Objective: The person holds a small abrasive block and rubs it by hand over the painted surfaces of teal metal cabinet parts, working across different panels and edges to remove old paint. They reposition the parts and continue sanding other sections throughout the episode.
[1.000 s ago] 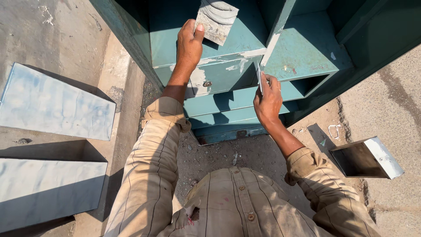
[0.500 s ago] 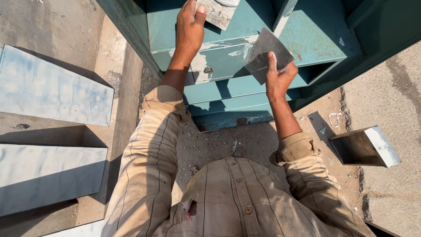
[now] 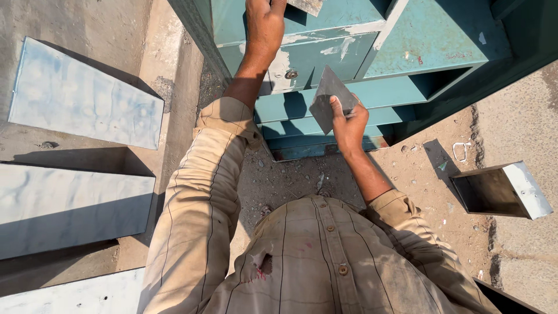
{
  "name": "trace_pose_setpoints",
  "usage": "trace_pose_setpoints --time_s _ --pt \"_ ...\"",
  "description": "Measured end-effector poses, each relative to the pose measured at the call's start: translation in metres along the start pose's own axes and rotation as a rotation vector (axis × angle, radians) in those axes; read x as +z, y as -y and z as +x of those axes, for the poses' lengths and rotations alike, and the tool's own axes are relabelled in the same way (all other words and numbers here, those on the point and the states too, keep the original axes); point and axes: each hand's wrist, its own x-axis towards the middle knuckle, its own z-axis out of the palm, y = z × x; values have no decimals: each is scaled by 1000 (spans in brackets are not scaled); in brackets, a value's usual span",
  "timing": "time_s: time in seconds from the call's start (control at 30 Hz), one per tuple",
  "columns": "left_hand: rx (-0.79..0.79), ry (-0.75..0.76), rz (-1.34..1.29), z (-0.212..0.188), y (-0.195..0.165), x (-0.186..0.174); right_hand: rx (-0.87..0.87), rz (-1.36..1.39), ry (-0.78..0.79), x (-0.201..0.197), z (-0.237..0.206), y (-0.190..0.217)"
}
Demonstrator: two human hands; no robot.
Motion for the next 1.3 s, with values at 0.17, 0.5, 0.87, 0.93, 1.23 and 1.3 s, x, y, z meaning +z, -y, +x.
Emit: trace_pose_setpoints --time_s 0.17,0.5,0.87,0.93,1.23,1.3 --pt "121 164 -69 -92 -26 -24 288 9 -60 -67 -37 -59" --pt "101 451 403 -151 -5 -11 512 182 -120 -96 -106 -87" --pt "226 437 389 -158 -74 -19 644 379 -229 -112 -126 -106" --pt "243 337 426 -153 -78 -20 641 415 -218 -113 -135 -107" --pt "3 551 166 -184 -90 -15 582 -60 88 -102 -190 -110" --pt "-9 632 83 -192 -111 -12 583 -68 293 -90 -183 -109"
